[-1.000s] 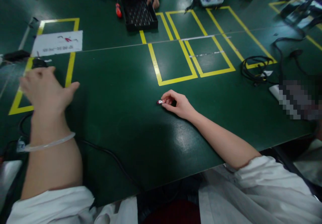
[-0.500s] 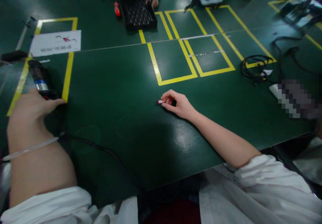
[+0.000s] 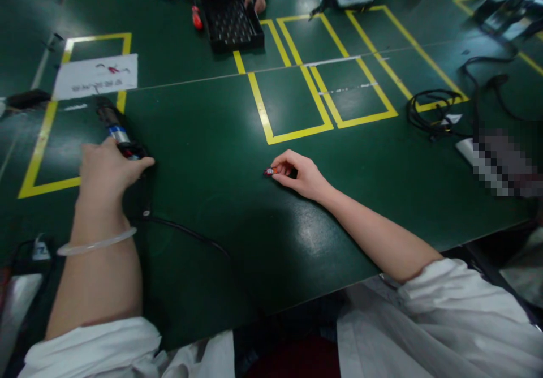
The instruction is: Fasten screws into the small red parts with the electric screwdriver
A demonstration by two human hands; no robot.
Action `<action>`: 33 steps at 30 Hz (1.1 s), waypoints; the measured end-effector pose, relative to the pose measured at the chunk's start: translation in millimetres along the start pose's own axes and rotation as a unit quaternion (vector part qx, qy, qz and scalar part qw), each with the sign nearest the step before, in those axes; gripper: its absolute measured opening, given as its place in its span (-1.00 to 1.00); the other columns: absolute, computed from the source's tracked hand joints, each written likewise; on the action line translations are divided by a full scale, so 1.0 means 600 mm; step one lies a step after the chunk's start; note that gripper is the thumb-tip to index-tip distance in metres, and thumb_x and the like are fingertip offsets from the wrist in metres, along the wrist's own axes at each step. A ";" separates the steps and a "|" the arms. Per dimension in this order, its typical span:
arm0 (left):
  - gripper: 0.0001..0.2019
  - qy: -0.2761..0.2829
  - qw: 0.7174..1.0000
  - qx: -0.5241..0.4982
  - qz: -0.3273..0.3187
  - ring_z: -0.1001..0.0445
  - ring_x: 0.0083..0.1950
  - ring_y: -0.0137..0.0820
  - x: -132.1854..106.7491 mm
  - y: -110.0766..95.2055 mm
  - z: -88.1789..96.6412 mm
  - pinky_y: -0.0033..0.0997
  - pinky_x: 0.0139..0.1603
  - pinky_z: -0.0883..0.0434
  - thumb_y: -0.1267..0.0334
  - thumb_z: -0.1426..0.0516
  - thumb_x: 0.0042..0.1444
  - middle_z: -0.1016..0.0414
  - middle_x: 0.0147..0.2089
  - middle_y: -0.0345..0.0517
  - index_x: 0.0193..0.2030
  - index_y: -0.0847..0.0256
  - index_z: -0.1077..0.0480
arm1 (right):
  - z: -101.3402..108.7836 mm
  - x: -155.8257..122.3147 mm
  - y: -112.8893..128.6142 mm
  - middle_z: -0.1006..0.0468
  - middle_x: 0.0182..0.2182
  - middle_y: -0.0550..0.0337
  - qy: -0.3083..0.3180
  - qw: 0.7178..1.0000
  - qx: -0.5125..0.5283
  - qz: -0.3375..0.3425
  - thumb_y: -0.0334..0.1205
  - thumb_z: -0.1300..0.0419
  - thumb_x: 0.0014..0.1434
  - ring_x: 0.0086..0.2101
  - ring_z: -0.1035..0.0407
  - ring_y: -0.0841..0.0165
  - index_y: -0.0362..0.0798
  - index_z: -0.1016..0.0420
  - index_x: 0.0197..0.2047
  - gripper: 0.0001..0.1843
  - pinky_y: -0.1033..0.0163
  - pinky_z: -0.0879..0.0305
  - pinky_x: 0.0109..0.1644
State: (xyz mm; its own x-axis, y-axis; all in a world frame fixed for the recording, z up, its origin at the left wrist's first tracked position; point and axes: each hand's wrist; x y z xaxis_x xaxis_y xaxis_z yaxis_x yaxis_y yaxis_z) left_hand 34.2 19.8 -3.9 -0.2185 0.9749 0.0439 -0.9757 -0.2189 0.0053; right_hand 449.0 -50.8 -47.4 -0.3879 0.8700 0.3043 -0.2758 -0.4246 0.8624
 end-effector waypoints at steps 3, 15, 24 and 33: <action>-0.22 0.027 1.000 -0.007 -0.007 -0.38 0.14 0.04 -0.034 -0.080 0.022 0.13 0.16 -0.45 -0.17 -0.24 0.08 -0.32 0.08 0.21 0.27 0.42 -0.29 | 0.001 -0.001 -0.001 -0.47 -0.22 0.17 -0.007 1.000 -0.013 0.010 -0.28 -0.25 0.24 -0.32 -0.40 0.42 -0.04 -0.45 -0.14 -0.89 0.27 -0.35 -0.25; -0.19 0.042 0.958 -0.117 -0.257 -0.47 0.14 -0.03 -0.188 -0.302 0.015 -0.15 0.03 -0.54 0.00 -0.25 0.17 -0.30 0.25 0.17 0.46 0.26 -0.09 | 0.002 0.001 0.005 -0.47 -0.33 0.25 -0.018 1.000 -0.004 -0.003 -0.30 -0.24 0.18 -0.39 -0.39 0.43 -0.03 -0.41 -0.17 -0.86 0.27 -0.32 -0.28; -0.18 0.049 0.943 -0.135 -0.301 -0.46 0.17 -0.07 -0.219 -0.320 0.012 -0.26 -0.07 -0.56 -0.04 -0.24 0.21 -0.32 0.23 0.18 0.48 0.25 -0.07 | 0.003 0.001 0.009 -0.37 -0.40 0.30 -0.033 0.999 -0.031 0.007 -0.33 -0.20 0.12 -0.43 -0.30 0.44 -0.03 -0.36 -0.23 -0.87 0.29 -0.26 -0.32; -0.18 0.057 0.941 -0.144 -0.301 -0.45 0.17 -0.06 -0.218 -0.318 0.013 -0.22 -0.06 -0.56 -0.06 -0.23 0.21 -0.32 0.26 0.17 0.49 0.23 -0.06 | 0.006 -0.003 0.002 -0.39 -0.29 0.22 0.008 0.997 -0.077 0.014 -0.37 -0.20 0.22 -0.35 -0.33 0.38 -0.01 -0.39 -0.18 -0.89 0.23 -0.29 -0.24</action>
Point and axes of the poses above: each hand's wrist, its own x-axis towards the middle knuckle, its own z-axis out of the back of the hand, y = z × x
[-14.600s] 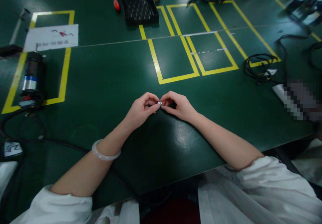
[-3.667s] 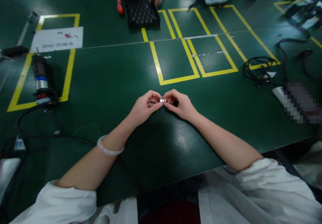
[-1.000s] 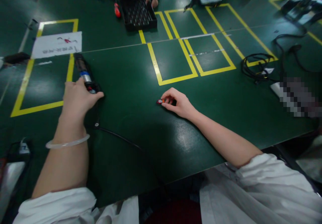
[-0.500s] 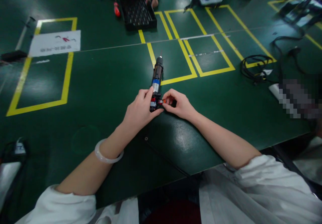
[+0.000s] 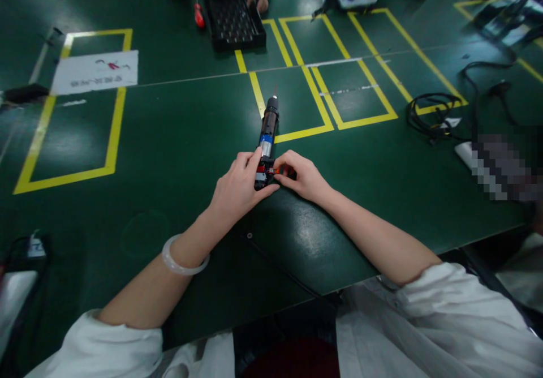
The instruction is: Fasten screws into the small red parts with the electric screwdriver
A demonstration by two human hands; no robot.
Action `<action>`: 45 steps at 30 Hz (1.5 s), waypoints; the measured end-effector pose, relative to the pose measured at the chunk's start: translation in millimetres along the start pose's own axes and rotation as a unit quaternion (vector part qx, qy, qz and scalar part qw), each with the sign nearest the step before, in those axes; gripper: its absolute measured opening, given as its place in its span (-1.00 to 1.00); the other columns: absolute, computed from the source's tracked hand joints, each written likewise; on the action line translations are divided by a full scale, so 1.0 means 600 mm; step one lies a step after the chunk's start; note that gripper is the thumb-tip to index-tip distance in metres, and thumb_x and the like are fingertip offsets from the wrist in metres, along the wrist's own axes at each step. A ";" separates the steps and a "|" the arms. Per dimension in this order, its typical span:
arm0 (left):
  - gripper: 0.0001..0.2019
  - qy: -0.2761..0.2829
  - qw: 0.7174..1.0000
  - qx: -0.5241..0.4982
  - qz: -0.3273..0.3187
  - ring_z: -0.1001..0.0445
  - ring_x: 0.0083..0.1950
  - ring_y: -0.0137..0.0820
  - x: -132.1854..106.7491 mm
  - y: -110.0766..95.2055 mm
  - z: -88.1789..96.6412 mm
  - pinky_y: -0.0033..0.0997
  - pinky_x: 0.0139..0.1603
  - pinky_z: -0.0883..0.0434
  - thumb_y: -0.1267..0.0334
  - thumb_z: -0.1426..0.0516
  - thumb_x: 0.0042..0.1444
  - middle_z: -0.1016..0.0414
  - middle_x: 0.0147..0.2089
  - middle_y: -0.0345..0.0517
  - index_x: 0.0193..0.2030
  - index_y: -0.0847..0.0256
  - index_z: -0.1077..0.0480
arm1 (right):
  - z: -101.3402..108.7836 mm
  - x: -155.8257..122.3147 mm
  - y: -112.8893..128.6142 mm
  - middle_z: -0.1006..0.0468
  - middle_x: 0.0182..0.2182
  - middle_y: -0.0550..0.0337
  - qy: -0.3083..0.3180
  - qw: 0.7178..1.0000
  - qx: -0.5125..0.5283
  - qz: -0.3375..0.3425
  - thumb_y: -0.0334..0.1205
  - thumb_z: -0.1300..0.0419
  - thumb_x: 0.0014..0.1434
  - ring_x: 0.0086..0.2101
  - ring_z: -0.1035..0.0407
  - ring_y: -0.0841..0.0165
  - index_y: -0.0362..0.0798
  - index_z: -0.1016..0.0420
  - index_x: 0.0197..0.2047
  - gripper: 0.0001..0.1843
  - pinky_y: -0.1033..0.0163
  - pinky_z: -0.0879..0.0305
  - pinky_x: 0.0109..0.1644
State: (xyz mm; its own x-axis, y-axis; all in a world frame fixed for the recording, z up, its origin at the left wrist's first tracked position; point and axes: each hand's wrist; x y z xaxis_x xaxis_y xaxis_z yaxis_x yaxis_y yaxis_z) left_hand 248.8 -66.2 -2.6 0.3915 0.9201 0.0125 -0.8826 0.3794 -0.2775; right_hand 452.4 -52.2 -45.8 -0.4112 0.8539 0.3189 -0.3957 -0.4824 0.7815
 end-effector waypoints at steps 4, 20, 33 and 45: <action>-0.19 -0.008 1.000 0.007 0.000 -0.44 0.19 -0.07 -0.002 0.000 -0.005 -0.23 -0.07 -0.56 -0.06 -0.21 0.23 -0.29 0.29 0.19 0.49 0.24 -0.05 | 0.001 0.001 0.001 -0.41 -0.26 0.18 -0.002 1.000 -0.001 0.006 -0.35 -0.22 0.24 -0.27 -0.37 0.34 -0.02 -0.45 -0.21 -0.95 0.22 -0.32 -0.19; -0.24 -0.022 0.998 0.055 0.012 -0.42 0.18 -0.04 0.003 -0.011 -0.008 -0.24 -0.12 -0.53 -0.09 -0.13 0.28 -0.31 0.24 0.25 0.48 0.31 -0.08 | -0.002 0.003 0.001 -0.56 -0.33 0.20 -0.063 0.998 0.015 -0.003 -0.32 -0.16 0.25 -0.37 -0.40 0.39 -0.04 -0.51 -0.24 -0.91 0.26 -0.33 -0.23; -0.32 -0.038 0.995 0.092 0.011 -0.39 0.08 -0.02 0.014 -0.005 -0.008 -0.18 -0.10 -0.47 -0.05 -0.04 0.33 -0.32 0.13 0.20 0.51 0.16 -0.07 | -0.002 0.005 0.003 -0.56 -0.31 0.20 -0.059 0.997 0.054 -0.017 -0.30 -0.15 0.25 -0.38 -0.38 0.40 -0.05 -0.48 -0.20 -0.91 0.27 -0.33 -0.24; -0.29 -0.008 0.982 0.130 0.137 -0.33 0.14 0.09 -0.008 0.116 0.054 0.05 0.04 -0.44 -0.19 0.08 0.34 -0.23 0.19 0.24 0.51 0.12 -0.08 | 0.003 0.005 -0.001 -0.57 -0.35 0.21 -0.042 0.997 0.050 -0.029 -0.28 -0.14 0.26 -0.38 -0.38 0.41 -0.05 -0.50 -0.24 -0.89 0.28 -0.28 -0.25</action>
State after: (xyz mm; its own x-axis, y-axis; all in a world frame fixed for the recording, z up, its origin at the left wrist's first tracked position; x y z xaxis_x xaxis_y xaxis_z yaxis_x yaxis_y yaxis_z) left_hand 177.1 -41.2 9.5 0.1284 0.9917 -0.0122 -0.9916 0.1282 -0.0174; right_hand 453.0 -49.2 -44.2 -0.3178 0.8955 0.3117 -0.3313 -0.4129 0.8484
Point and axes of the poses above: each hand's wrist, its own x-axis towards the middle knuckle, its own z-axis out of the back of the hand, y = z × x
